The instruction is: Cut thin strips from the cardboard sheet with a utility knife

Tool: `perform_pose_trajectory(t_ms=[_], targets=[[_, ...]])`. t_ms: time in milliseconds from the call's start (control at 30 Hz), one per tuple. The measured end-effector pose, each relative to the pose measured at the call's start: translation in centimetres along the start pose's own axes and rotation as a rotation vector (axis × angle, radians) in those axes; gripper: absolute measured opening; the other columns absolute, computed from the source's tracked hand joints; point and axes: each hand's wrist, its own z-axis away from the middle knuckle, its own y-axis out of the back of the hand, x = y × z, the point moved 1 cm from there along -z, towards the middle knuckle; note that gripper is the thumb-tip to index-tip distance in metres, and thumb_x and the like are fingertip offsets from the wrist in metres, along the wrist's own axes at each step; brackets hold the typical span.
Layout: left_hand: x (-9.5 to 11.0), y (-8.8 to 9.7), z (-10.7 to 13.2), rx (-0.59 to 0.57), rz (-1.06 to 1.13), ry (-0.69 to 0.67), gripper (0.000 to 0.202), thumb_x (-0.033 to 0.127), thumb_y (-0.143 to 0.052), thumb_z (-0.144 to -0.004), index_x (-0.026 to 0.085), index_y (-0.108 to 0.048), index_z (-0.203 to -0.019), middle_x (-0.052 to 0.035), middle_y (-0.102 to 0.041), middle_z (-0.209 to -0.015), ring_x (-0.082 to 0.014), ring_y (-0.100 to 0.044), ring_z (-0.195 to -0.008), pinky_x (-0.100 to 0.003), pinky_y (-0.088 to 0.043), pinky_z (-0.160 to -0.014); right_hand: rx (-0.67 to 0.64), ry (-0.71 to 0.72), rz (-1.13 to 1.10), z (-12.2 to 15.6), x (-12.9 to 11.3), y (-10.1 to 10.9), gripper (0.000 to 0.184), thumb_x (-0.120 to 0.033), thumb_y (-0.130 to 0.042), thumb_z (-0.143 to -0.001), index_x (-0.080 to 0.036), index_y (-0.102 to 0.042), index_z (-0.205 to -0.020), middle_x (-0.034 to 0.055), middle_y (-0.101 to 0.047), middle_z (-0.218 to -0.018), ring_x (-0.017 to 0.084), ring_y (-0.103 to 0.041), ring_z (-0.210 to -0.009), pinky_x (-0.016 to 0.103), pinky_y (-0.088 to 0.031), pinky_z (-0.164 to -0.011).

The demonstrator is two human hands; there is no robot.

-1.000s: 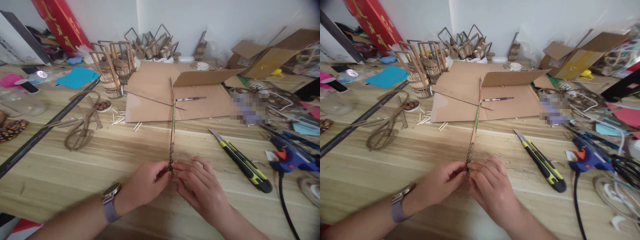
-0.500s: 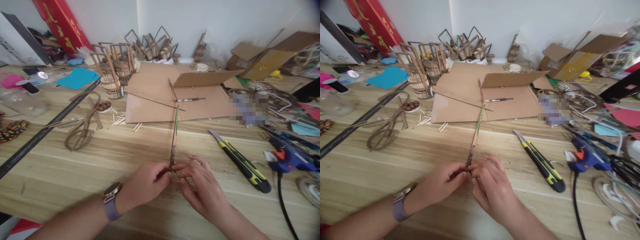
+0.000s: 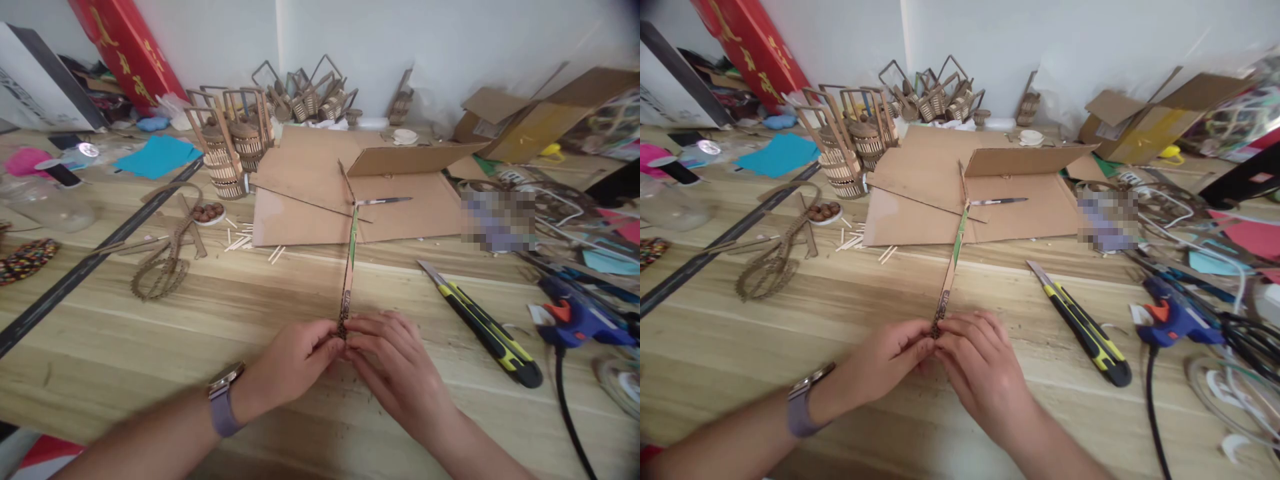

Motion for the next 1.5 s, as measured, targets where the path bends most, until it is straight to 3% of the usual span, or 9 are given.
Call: perform_pose_trajectory(t_ms=[333,700,933,1233,1500], targets=[[0.4,-0.1,0.1,-0.04,-0.051,0.019,0.034,0.035,-0.039,-0.098,0.017,-0.064,-0.086,-0.0015,-0.065,-0.075,-0.0145,-0.059,-0.068,-0.023,-0.04,-0.062,0.018,-0.08,-0.046,0.2,0.5,0.3,0.014,-0.012,-0.051,-0.093,-0.024,-0.052,-0.1,0.0025,-0.076,-0.095,0.016,-0.07,-0.093,0.038,-0.044,-0.094],[0.8,0.0,0.2,-0.053,-0.066,-0.001,0.026,0.026,-0.042,-0.096,0.018,-0.063,-0.084,0.0003,-0.067,-0.074,-0.0133,-0.061,-0.068,-0.022,-0.04,-0.062,0.041,-0.172,-0.068,0.1,0.8,0.3,0.018,-0.014,-0.051,-0.091,-0.027,-0.054,-0.103,-0.0005,-0.075,-0.089,0.019,-0.073,-0.081,0.041,-0.051,-0.088],[0.2,-0.1,0.1,-0.025,0.013,0.013,0.027,0.041,-0.049,-0.096,0.017,-0.062,-0.095,-0.0008,-0.067,-0.083,-0.0143,-0.06,-0.073,-0.022,-0.039,-0.062,0.028,-0.087,-0.111,0.1,0.2,0.2,0.02,-0.011,-0.053,-0.09,-0.026,-0.054,-0.103,0.0008,-0.075,-0.089,0.018,-0.072,-0.085,0.039,-0.05,-0.089],[-0.1,0.0,-0.1,-0.025,0.062,0.025,0.027,0.037,-0.047,-0.097,0.016,-0.061,-0.088,-0.0012,-0.067,-0.08,-0.0137,-0.06,-0.071,-0.021,-0.041,-0.061,0.004,-0.072,-0.132,-0.2,0.2,-0.1,0.011,-0.015,-0.061,-0.089,-0.024,-0.058,-0.094,0.0048,-0.073,-0.095,0.02,-0.068,-0.093,0.036,-0.053,-0.08],[0.4,0.1,-0.1,-0.038,0.023,0.037,0.024,0.029,-0.047,-0.095,0.016,-0.064,-0.083,-0.0008,-0.07,-0.079,-0.0135,-0.062,-0.07,-0.021,-0.04,-0.06,-0.023,-0.058,-0.07,-0.1,0.6,0.2,0.014,-0.012,-0.054,-0.09,-0.025,-0.057,-0.095,0.0018,-0.076,-0.092,0.018,-0.071,-0.088,0.038,-0.049,-0.088]])
